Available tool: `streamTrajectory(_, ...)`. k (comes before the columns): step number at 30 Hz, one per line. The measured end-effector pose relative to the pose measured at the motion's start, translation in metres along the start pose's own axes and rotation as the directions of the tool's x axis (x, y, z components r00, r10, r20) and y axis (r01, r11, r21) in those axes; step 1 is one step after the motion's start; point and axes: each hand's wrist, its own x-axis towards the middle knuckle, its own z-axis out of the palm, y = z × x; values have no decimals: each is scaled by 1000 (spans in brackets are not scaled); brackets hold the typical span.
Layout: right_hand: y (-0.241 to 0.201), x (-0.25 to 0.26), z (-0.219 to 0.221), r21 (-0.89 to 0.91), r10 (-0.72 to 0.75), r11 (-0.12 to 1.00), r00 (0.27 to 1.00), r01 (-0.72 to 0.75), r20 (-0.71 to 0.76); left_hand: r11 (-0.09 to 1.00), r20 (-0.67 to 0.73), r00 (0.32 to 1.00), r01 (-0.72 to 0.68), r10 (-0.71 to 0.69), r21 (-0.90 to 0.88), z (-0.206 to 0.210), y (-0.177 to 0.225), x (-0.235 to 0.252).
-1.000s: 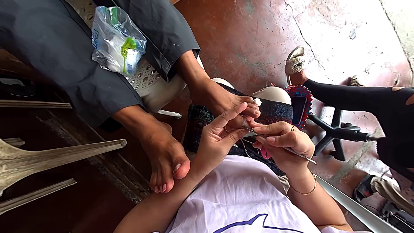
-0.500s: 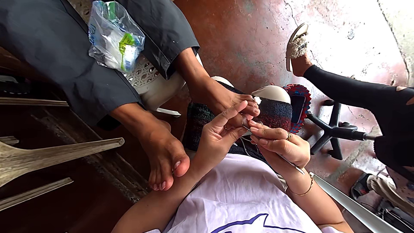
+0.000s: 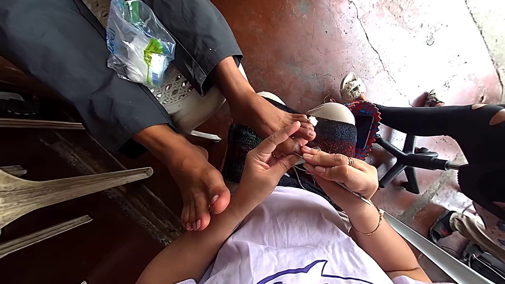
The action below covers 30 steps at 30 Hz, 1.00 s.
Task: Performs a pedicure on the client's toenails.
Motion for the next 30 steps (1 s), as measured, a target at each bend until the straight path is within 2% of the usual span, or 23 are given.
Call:
streamTrajectory(10,3,1,0,65,29,997,1000,-28,-13,1000,4,1000,-7,7,-2,0,0,-1)
streamTrajectory(30,5,-2,6,69,38,997,996,-32,-77,1000,2,1000,-6,6,8,0,2,0)
